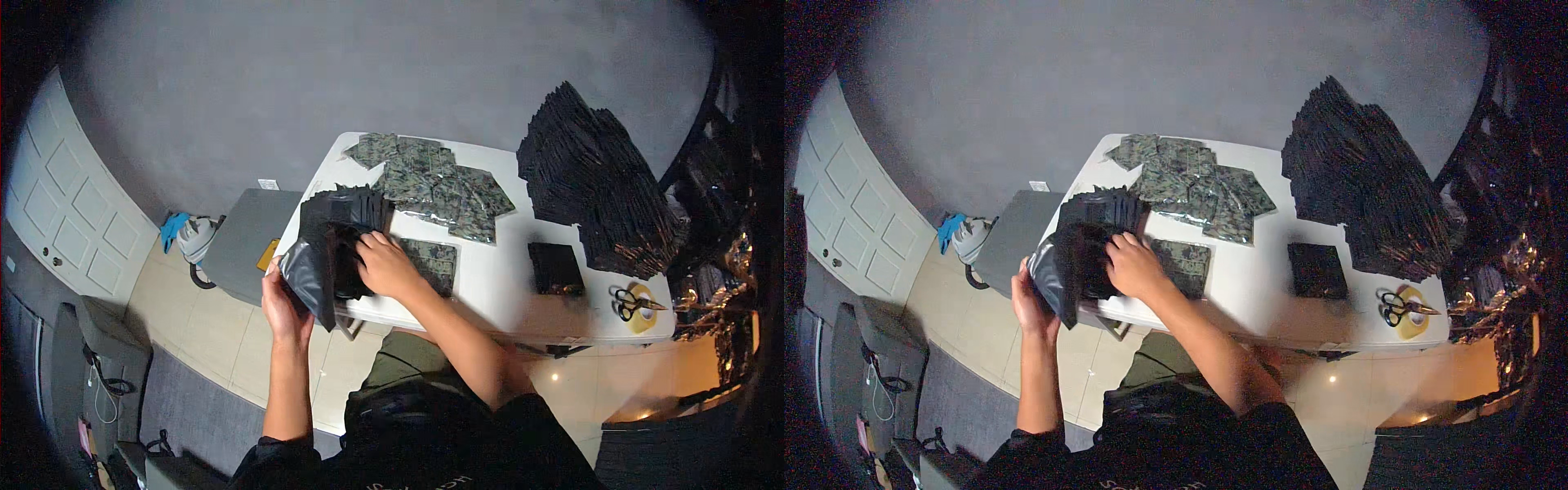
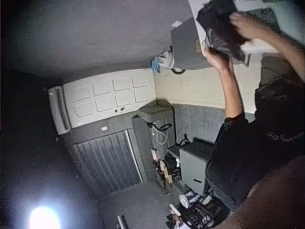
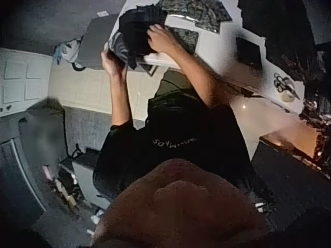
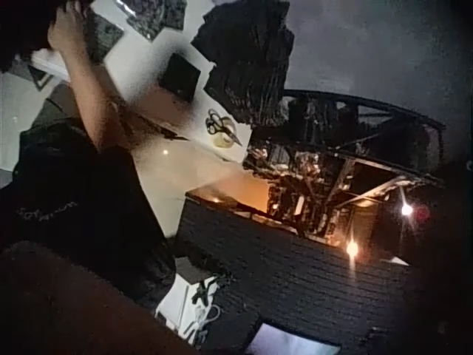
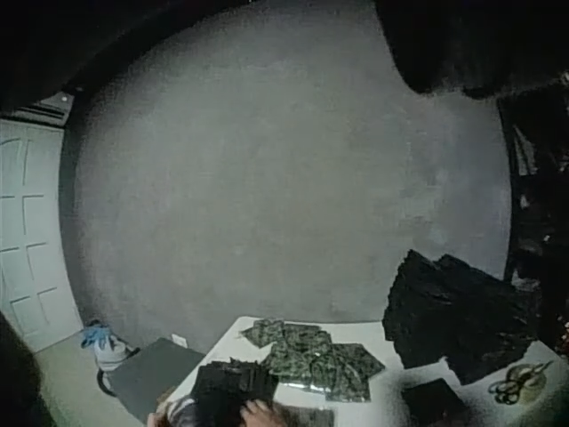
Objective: The recorder is packaging small camouflaged items into black bags and larger clear bags.
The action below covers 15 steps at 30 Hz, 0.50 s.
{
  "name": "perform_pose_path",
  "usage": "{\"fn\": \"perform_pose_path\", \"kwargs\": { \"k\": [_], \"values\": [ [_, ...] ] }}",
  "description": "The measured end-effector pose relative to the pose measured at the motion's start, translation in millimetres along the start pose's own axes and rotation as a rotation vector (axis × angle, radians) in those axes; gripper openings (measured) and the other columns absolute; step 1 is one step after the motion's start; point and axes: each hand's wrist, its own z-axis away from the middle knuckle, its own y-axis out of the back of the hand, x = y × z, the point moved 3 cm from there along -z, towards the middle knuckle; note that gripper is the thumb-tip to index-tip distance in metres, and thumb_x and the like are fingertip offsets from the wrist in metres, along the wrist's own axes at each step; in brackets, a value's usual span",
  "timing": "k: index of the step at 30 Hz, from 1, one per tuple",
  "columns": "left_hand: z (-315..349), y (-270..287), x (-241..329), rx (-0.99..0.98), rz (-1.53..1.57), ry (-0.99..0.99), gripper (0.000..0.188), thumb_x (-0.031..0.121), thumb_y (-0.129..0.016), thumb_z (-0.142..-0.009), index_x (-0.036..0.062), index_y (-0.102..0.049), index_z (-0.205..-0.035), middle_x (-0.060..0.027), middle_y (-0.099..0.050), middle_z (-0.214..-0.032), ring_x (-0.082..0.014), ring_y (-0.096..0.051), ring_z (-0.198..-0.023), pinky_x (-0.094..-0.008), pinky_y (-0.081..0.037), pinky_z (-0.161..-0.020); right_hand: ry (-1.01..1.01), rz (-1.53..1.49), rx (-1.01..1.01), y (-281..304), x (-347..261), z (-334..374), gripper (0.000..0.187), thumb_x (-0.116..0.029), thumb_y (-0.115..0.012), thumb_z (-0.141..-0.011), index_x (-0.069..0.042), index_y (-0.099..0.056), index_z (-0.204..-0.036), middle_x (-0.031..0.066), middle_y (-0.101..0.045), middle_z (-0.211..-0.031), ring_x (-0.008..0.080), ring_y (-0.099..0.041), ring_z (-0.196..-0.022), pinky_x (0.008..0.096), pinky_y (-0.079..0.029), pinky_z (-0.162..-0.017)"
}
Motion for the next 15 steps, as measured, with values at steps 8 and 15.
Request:
{"fn": "perform_pose_path", "kwargs": {
  "k": [8,15],
  "values": [
    [-2.1,8.6,50.5,-0.217,0.098,-0.161,0.043,0.038,-0.042,-0.115,0.0093,-0.064,-0.139,-0.0134,-0.071,-0.141,-0.0342,-0.069,-0.130,-0.0539,-0.057,-0.112,-0.029,0.004,-0.044,-10.0,6.1,-9.0,0.050,-0.030,-0.067,-0.105,-0.007,-0.065,-0.150,0.0162,-0.054,-0.165,0.0363,-0.049,-0.152,0.0564,-0.042,-0.123],
    [8.3,-1.9,6.8,0.195,0.109,-0.028,0.040,0.034,-0.043,-0.112,0.0069,-0.065,-0.131,-0.0092,-0.074,-0.127,-0.0263,-0.071,-0.118,-0.0438,-0.057,-0.108,-0.464,-1.610,0.122,-9.1,0.0,50.0,0.064,-0.044,-0.043,-0.118,0.000,-0.047,-0.165,0.0177,-0.049,-0.172,0.0382,-0.045,-0.158,0.0480,-0.029,-0.135]
  ]
}}
